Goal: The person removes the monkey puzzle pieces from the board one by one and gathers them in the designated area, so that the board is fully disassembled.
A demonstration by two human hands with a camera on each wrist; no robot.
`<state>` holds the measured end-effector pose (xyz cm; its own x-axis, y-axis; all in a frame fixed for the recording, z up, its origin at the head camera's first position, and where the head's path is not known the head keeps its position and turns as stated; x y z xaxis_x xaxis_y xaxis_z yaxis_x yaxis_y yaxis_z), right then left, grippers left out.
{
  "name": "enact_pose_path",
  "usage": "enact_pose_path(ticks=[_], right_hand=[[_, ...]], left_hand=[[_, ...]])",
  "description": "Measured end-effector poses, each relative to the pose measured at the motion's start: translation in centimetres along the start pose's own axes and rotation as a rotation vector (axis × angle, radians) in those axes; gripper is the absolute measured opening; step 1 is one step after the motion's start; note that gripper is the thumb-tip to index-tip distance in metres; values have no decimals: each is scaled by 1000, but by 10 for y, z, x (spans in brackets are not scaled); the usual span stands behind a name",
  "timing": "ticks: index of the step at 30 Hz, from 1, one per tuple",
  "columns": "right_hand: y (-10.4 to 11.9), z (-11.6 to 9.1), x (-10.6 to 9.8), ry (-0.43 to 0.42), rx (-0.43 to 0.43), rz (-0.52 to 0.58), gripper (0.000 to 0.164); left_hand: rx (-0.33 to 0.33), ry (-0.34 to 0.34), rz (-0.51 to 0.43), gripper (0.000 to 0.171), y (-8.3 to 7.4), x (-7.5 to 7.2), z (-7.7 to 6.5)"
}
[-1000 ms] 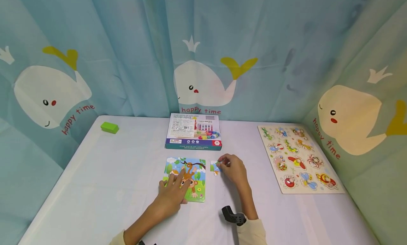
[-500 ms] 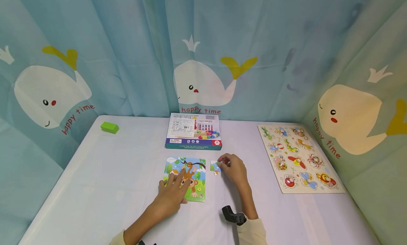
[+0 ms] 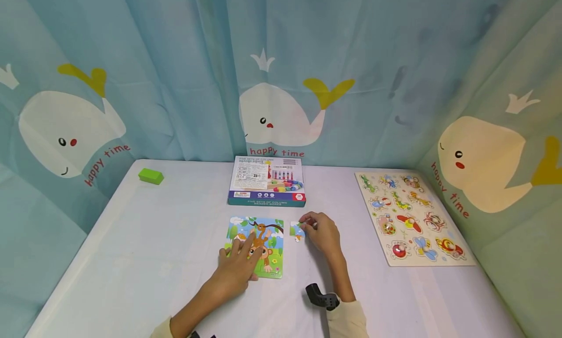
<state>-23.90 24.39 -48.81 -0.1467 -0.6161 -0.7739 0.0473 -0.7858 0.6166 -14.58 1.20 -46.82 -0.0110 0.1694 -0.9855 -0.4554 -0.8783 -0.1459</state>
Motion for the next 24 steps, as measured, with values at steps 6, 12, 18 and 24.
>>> enact_pose_path(ticks=[6,12,18,24], right_hand=[[1,1,1,1,5,-18,8],[1,0,1,-5,-2,-32,9],[0,1,1,-18,-32,-29,9],[7,1,1,-79,-100,67,11]], left_hand=[[4,-12,12,65,0,-1,0],[3,-11,8,65,0,0,0],[9,-23,13,65,0,3,0],[30,-34,48,65,-3,5,-2]])
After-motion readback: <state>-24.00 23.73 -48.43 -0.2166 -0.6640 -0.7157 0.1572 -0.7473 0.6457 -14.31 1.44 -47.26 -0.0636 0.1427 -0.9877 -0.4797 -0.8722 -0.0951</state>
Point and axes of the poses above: each hand's wrist, its own z-axis towards the middle knuckle, its own x-axis out of the palm, y = z × x, the point moved 3 cm from there along z, towards the middle knuckle, and after that the axes turned 5 degrees about -y, right-handed, at the moved point
